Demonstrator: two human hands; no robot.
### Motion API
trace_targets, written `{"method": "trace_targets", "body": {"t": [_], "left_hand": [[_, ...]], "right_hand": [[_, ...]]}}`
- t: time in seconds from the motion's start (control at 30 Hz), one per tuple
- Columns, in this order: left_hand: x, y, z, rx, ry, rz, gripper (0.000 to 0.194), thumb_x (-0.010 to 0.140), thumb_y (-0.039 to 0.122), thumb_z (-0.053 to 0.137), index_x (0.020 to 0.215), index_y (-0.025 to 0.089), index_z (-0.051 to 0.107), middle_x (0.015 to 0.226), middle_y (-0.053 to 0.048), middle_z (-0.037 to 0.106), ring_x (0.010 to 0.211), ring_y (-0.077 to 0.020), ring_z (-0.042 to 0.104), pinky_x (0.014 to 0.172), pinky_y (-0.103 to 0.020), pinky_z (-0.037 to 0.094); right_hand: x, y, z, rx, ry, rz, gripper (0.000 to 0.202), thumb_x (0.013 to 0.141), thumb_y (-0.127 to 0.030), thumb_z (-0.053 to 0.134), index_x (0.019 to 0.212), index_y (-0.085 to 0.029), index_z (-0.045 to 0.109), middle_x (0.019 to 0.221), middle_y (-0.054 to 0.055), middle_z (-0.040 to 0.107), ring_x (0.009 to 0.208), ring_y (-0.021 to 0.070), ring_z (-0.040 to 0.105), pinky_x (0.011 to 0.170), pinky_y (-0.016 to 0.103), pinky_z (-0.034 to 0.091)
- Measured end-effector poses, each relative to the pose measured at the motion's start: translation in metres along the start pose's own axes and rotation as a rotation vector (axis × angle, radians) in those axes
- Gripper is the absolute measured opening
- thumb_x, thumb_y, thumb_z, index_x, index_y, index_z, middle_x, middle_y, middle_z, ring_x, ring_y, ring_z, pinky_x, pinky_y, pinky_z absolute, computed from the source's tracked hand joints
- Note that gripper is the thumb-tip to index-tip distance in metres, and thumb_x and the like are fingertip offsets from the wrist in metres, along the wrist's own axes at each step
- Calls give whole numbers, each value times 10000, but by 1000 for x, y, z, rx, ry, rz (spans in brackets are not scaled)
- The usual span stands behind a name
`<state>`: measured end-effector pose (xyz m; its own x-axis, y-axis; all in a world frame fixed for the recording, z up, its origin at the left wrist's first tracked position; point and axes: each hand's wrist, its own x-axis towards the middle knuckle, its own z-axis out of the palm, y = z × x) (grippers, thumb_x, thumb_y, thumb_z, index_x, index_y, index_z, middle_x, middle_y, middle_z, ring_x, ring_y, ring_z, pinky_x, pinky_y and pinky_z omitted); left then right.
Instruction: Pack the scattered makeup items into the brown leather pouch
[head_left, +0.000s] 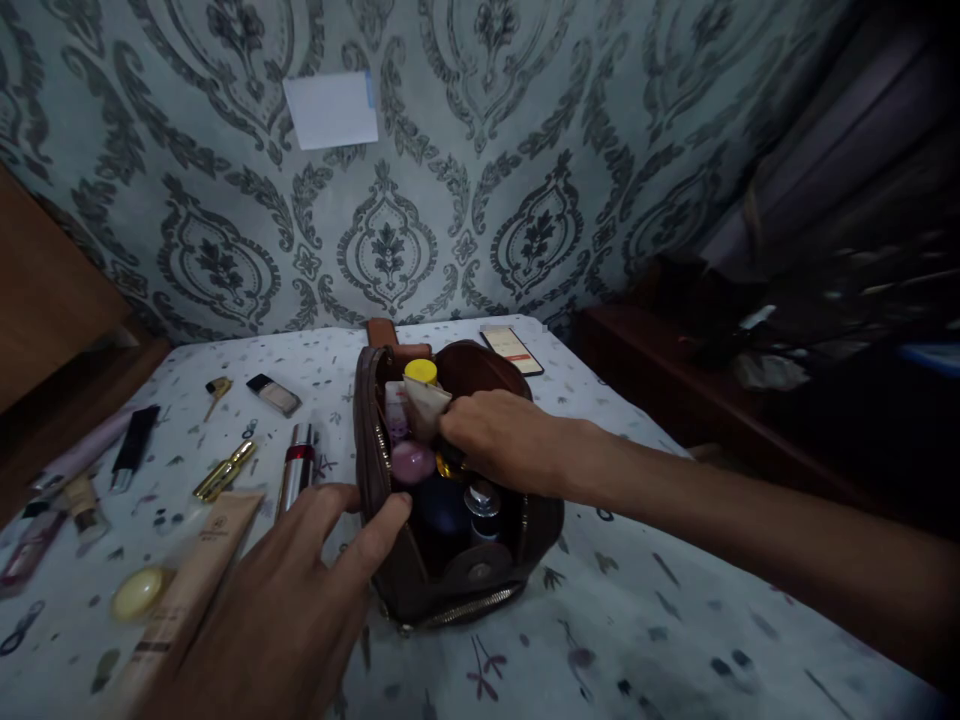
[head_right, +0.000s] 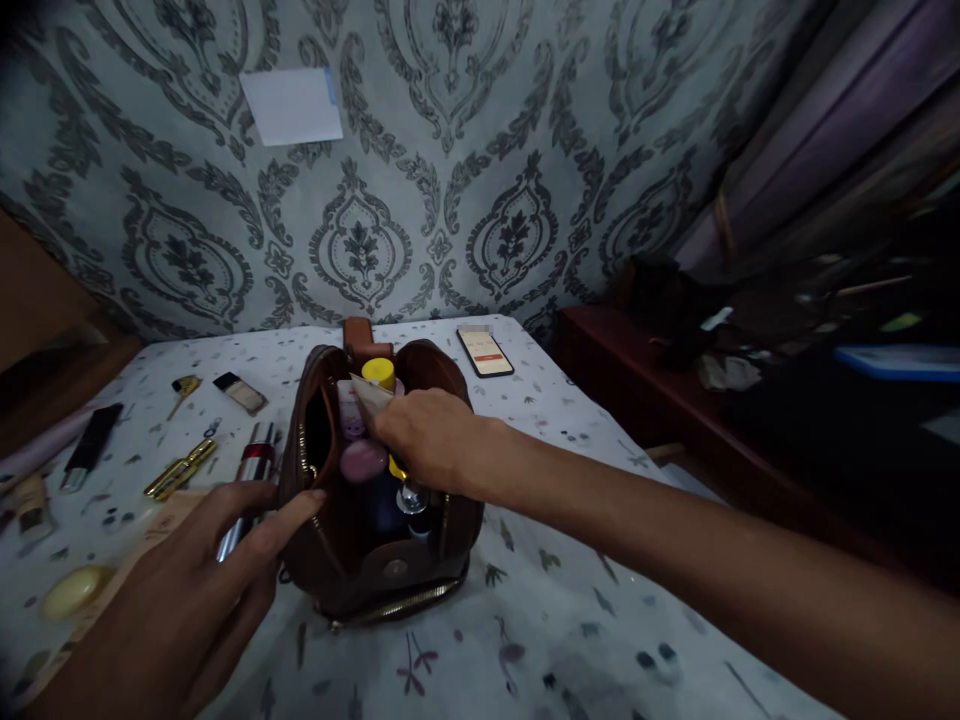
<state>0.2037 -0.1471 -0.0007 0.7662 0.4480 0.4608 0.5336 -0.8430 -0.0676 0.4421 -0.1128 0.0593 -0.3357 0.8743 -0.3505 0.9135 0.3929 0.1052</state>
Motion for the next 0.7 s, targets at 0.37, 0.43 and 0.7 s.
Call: {"method": "trace_targets", "body": {"t": [0.37, 0.43, 0.7], "left_hand": [[-3, 0, 3, 18, -30, -2, 639, 832, 17, 422, 1438, 216, 447, 1172, -123, 595, 1027, -236, 624, 800, -348, 597], [-2, 1, 4, 10, 3, 1, 622, 826, 14, 409, 1415, 208, 468, 1136, -121, 609, 997, -239, 632, 776, -352, 600], [-6, -1, 6, -31, -31, -32, 701, 821, 2, 428, 1476, 251, 419, 1212, -114, 582, 1061, -231, 615, 828, -333, 592]], "right_hand": [[1, -1, 8, 97, 102, 28, 244, 865, -117, 628, 1106, -109, 663, 1082, 157, 715, 1012, 288, 701, 723, 305, 513], [-1, -3, 6, 112, 92, 29, 230, 880, -113, 598, 1096, -119, 674, 1075, 147, 718, 1000, 281, 705, 705, 300, 504], [-6, 2, 0, 93, 123, 27, 150, 907, -166, 618, 1022, -116, 702, 1017, 144, 716, 944, 254, 692, 667, 274, 411]]}}
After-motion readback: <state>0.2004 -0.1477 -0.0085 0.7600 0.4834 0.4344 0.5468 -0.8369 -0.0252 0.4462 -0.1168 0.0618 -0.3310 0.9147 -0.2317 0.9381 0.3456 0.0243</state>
